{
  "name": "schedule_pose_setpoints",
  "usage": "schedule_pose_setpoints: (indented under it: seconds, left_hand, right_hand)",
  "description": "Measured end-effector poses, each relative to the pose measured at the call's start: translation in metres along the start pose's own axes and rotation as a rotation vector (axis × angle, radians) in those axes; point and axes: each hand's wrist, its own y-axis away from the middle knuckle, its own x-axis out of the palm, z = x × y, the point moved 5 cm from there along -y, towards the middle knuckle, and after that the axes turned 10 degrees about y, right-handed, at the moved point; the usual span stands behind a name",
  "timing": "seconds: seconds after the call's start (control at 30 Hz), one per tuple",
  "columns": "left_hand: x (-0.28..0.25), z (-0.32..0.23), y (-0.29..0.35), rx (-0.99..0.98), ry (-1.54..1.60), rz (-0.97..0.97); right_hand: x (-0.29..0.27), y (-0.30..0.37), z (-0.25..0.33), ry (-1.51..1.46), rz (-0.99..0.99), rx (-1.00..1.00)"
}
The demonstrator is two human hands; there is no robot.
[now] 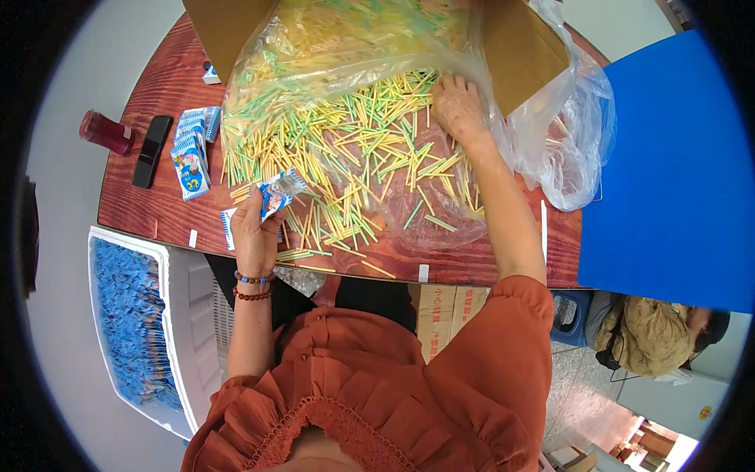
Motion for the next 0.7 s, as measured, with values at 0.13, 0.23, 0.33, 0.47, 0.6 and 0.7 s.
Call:
schedule_pose_setpoints:
  seconds: [0.13, 0.23, 0.33, 0.47, 0.6, 0.7]
  left_hand:
    - [-0.011, 0.001, -0.004, 0.008, 0.021, 0.003]
    - [-0.009, 0.002, -0.002, 0.003, 0.023, 0.017]
    - [-0.013, 0.001, -0.003, 0.005, 0.033, 0.018]
    - [-0.013, -0.001, -0.003, 0.01, 0.047, 0.029]
    - [-0.008, 0.002, -0.002, -0.005, 0.052, 0.038]
    - [-0.009, 0.005, -0.003, 0.001, 0.054, 0.027]
  right_hand:
    - [0.015, -0.002, -0.002, 0.092, 0.015, -0.003]
    - [0.019, -0.001, -0.003, 0.084, 0.033, -0.028]
    - [0.014, 0.0, -0.009, -0.027, 0.089, -0.036]
    - [0.009, 0.009, -0.011, -0.198, 0.079, 0.0]
    - [0.012, 0.009, -0.013, -0.386, 0.174, 0.135]
    - [0.01, 0.01, -0.016, -0.419, 0.228, 0.175]
